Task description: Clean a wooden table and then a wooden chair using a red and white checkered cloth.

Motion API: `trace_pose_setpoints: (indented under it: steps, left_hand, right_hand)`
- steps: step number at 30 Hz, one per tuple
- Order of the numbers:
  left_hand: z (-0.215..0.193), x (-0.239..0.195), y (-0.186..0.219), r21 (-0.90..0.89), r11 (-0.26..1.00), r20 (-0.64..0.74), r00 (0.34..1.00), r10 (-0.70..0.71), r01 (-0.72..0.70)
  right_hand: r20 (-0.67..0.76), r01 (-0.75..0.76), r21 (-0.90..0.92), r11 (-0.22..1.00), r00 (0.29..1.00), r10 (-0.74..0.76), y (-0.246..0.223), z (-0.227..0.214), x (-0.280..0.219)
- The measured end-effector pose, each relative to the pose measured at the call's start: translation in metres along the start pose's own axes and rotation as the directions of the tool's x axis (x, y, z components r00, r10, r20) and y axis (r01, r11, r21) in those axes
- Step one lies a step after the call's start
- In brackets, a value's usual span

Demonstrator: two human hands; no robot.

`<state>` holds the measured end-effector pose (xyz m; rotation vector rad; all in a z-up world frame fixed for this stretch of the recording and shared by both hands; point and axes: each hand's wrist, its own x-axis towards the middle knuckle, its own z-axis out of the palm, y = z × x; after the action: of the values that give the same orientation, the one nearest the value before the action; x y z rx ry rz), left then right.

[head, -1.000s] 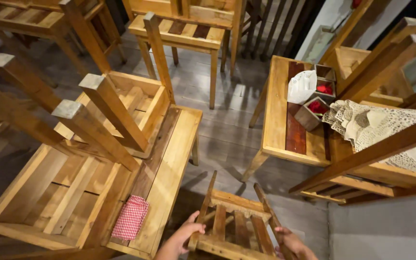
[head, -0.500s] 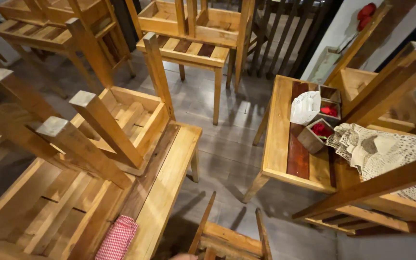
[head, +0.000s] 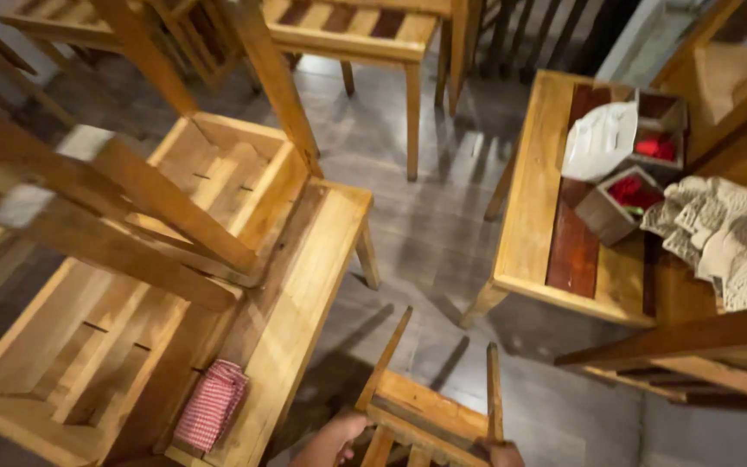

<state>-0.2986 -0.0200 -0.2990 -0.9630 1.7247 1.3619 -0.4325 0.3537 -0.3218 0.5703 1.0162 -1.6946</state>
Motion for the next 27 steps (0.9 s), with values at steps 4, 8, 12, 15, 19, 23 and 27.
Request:
trace_pose_setpoints:
  steps: [4, 8, 12, 15, 19, 23, 27]
  left_hand:
    - [-0.004, -0.002, 0.054, 0.080, 0.994, 0.007, 0.997, -0.073, 0.073]
    - [-0.009, 0.001, 0.081, 0.053, 0.992, -0.069, 0.991, -0.112, 0.116]
    - [0.000, 0.076, 0.043, -0.100, 0.983, -0.162, 0.977, 0.137, -0.155]
    - [-0.002, 0.087, 0.056, 0.204, 0.976, -0.247, 0.960, 0.131, -0.080]
    - [-0.002, 0.098, 0.075, 0.281, 0.958, -0.283, 0.959, 0.025, 0.058]
    - [-0.004, 0.124, 0.073, 0.339, 0.932, -0.309, 0.951, -0.021, 0.130]
    - [0.001, 0.186, 0.025, 0.273, 0.959, -0.248, 0.969, -0.002, 0.072]
  right_hand:
    - [-0.115, 0.027, -0.089, 0.996, 0.993, -0.037, -0.019, -0.036, 0.029]
    - [-0.187, 0.069, -0.195, 0.978, 0.977, -0.106, -0.036, -0.069, 0.074]
    - [-0.234, 0.093, -0.269, 0.959, 0.959, -0.158, 0.000, -0.160, 0.145]
    - [-0.264, 0.064, -0.357, 0.932, 0.950, -0.167, -0.004, -0.161, 0.156]
    - [-0.313, 0.010, -0.463, 0.886, 0.934, -0.174, -0.004, -0.172, 0.167]
    - [-0.294, 0.029, -0.413, 0.910, 0.942, -0.164, -0.003, -0.188, 0.184]
    - [-0.436, -0.164, -0.178, 0.970, 0.897, 0.072, -0.067, -0.056, 0.106]
